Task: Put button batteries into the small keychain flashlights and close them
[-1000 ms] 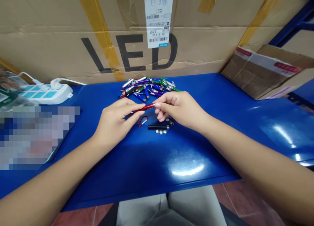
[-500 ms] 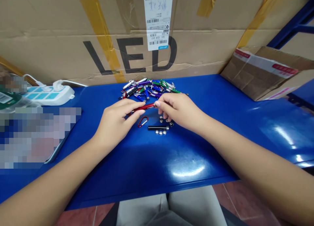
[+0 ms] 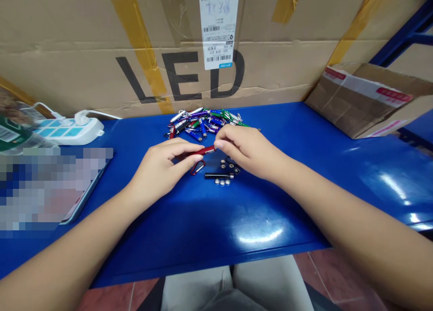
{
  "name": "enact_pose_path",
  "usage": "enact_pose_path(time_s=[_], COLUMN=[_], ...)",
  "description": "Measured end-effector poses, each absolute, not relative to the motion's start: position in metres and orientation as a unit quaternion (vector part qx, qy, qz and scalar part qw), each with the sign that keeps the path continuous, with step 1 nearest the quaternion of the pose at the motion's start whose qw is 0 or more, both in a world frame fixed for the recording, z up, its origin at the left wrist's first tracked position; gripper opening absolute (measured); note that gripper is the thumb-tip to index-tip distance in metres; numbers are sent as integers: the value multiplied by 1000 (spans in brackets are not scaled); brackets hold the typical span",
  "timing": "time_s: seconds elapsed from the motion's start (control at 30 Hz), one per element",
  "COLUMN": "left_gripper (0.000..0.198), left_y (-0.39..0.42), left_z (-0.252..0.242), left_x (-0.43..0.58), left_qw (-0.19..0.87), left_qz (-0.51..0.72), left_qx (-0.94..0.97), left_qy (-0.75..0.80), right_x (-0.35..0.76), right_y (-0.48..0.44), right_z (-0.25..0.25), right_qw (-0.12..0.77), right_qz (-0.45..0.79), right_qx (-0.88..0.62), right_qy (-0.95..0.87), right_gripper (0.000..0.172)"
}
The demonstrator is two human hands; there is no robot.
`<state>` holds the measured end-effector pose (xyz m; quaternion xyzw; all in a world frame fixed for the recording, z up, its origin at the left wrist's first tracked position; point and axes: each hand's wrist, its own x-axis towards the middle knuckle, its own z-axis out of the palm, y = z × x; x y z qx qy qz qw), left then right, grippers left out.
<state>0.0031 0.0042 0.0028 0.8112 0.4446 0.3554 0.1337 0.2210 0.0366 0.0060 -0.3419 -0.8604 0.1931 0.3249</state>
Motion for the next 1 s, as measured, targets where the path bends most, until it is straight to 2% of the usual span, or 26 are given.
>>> enact_pose_path(time_s=[0.07, 0.23, 0.47, 0.53, 0.63, 0.83, 0.93, 1.0], left_gripper=[20, 21, 23, 24, 21, 18, 19, 20], left_y=[5, 5, 6, 6, 6, 3, 4, 6], left_z=[3, 1, -2, -2, -1, 0, 0, 0], left_x=[3, 3, 4, 3, 2, 4, 5, 4], left_qw=[201, 284, 312, 295, 209, 20, 11, 68], left_qz=[362, 371, 367, 362, 354, 347, 342, 343], left_qx=[786, 743, 722, 734, 774, 837, 842, 827], left_qy=[460, 479, 496, 494, 482, 422, 416, 440], right_x=[225, 225, 224, 223, 220, 211, 211, 214], right_y=[40, 44, 44, 45, 45, 38, 35, 36], right_z=[6, 3, 5, 4, 1, 0, 0, 0], right_qw=[306, 280, 259, 255, 263, 292, 274, 283], right_qz=[102, 44, 95, 95, 132, 367, 465, 421], right_qx=[-303, -267, -265, -278, -311, -410, -428, -403], right_qy=[-897, -921, -924, -921, -903, -782, -725, -762], right_gripper=[30, 33, 33, 33, 36, 37, 38, 37])
